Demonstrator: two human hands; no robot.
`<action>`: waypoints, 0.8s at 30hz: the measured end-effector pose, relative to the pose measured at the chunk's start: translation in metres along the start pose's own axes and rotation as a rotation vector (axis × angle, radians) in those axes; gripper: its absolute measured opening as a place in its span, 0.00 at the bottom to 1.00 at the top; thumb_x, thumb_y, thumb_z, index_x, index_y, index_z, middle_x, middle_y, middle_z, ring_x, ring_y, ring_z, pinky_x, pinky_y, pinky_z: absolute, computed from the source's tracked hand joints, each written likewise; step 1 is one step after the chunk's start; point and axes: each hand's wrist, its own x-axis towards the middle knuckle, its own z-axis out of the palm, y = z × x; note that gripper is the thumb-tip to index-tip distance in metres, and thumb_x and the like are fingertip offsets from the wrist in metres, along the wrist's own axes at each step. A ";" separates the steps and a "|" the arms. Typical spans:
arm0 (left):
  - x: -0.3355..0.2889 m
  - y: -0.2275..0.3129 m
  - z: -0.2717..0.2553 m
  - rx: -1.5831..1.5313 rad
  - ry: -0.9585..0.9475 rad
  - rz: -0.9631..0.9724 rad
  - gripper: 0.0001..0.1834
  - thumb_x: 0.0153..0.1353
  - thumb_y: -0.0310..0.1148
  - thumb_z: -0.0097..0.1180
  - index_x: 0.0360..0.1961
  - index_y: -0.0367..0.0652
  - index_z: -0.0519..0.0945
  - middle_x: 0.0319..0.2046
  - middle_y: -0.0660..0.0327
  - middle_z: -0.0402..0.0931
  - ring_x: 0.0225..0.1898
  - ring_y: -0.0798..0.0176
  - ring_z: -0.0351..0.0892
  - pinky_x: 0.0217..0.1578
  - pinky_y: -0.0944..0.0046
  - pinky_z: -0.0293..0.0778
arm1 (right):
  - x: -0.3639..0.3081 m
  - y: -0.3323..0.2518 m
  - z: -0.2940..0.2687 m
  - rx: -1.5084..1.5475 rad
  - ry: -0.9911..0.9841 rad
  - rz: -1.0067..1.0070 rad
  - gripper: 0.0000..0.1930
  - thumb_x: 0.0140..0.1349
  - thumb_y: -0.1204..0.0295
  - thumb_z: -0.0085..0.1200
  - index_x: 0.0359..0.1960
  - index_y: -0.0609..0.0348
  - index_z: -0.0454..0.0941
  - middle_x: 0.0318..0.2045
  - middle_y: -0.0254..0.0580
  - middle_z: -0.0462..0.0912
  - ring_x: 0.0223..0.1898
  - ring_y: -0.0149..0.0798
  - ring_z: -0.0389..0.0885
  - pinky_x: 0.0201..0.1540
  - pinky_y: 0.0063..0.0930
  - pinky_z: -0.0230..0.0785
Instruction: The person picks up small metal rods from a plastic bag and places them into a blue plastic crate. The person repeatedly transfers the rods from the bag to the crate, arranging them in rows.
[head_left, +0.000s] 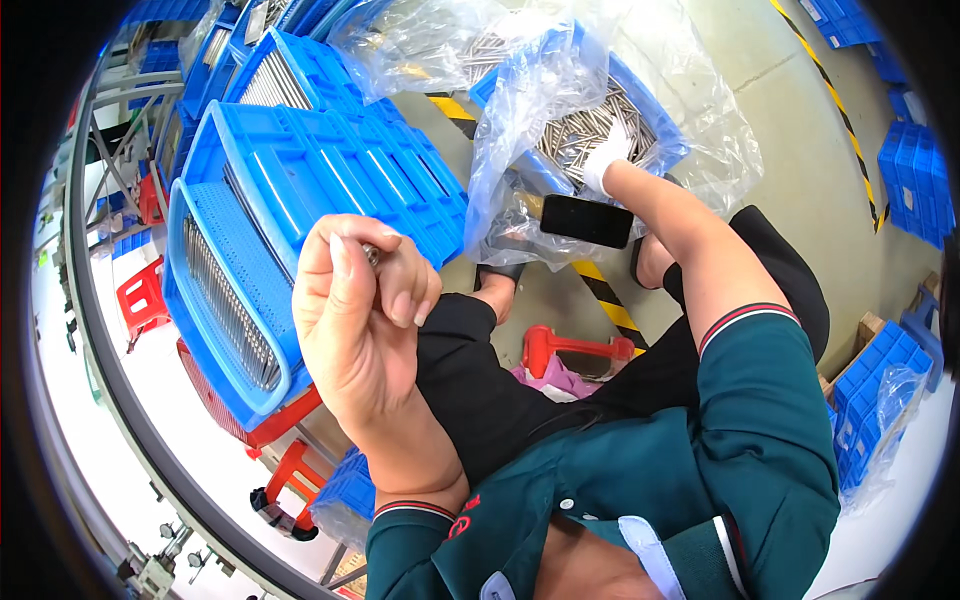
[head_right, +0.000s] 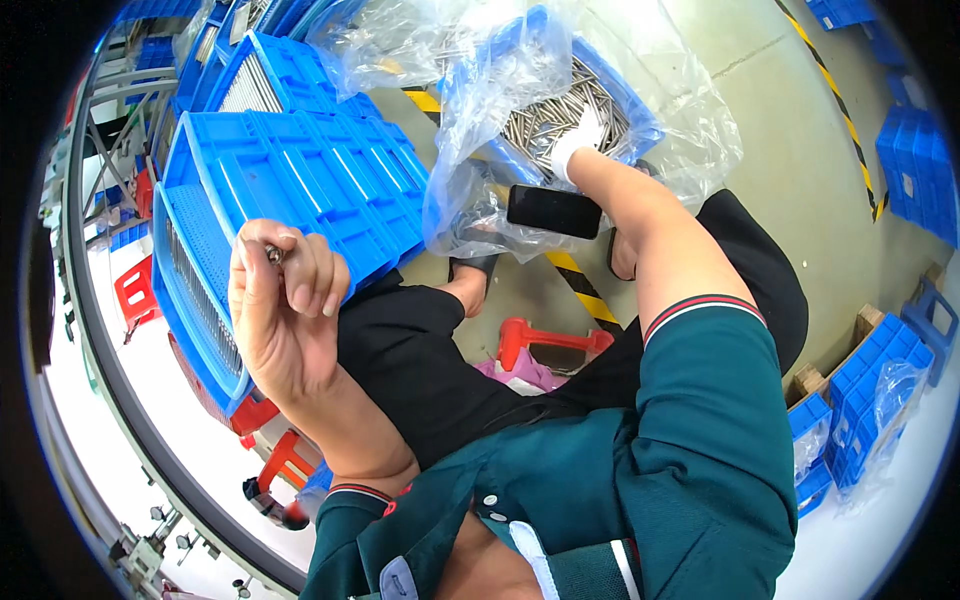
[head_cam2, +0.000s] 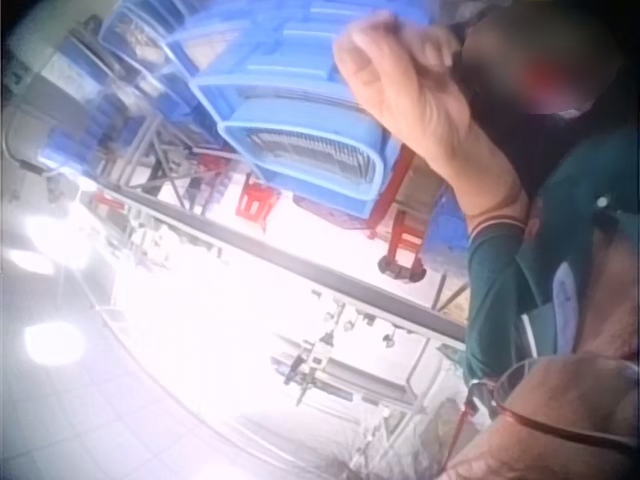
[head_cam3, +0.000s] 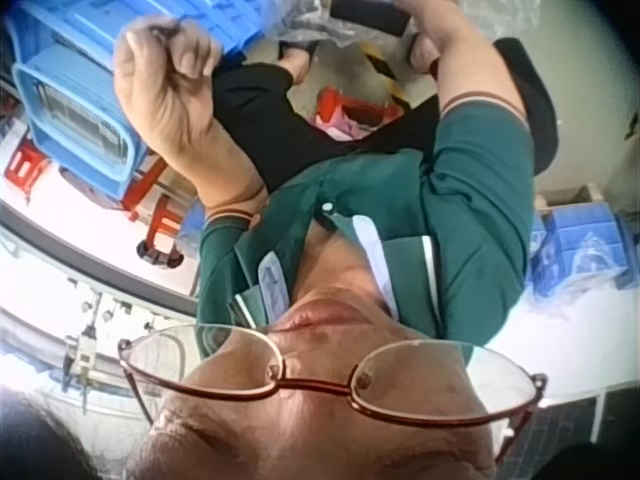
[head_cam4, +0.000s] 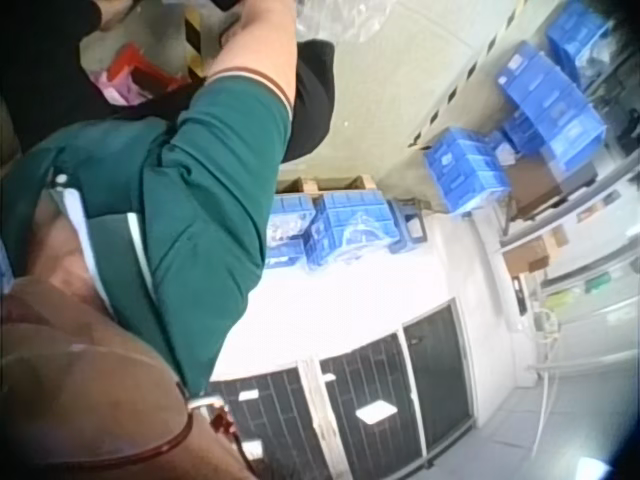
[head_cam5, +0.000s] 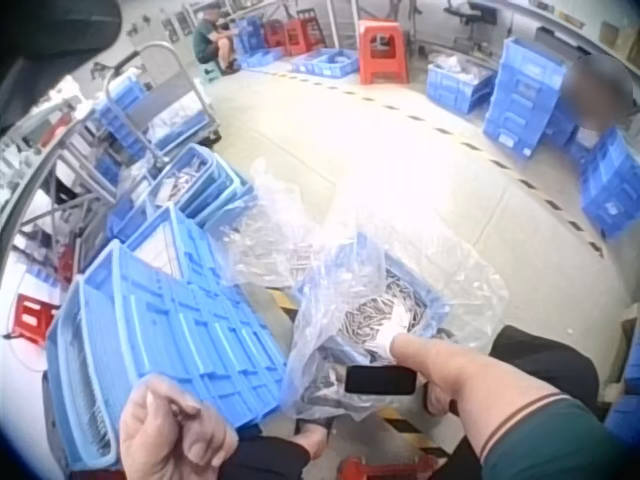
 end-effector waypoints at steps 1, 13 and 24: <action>0.001 -0.001 0.001 0.003 -0.011 -0.004 0.14 0.71 0.36 0.40 0.39 0.35 0.71 0.16 0.65 0.62 0.18 0.74 0.56 0.20 0.73 0.58 | 0.008 0.007 0.012 0.021 0.072 0.075 0.15 0.57 0.66 0.44 0.39 0.54 0.84 0.43 0.45 0.83 0.48 0.45 0.79 0.55 0.35 0.64; -0.003 0.002 0.007 -0.044 0.105 -0.052 0.11 0.68 0.35 0.46 0.37 0.36 0.73 0.17 0.67 0.62 0.19 0.74 0.58 0.21 0.72 0.59 | -0.039 0.079 -0.026 0.789 0.168 0.091 0.20 0.57 0.57 0.49 0.36 0.64 0.81 0.35 0.54 0.82 0.37 0.47 0.80 0.42 0.35 0.71; 0.000 -0.006 0.007 -0.149 0.073 -0.023 0.12 0.66 0.38 0.51 0.35 0.38 0.74 0.17 0.67 0.65 0.18 0.73 0.61 0.22 0.71 0.61 | -0.229 0.039 -0.181 1.748 0.390 -0.224 0.11 0.63 0.64 0.51 0.32 0.58 0.79 0.19 0.24 0.72 0.18 0.19 0.62 0.20 0.15 0.56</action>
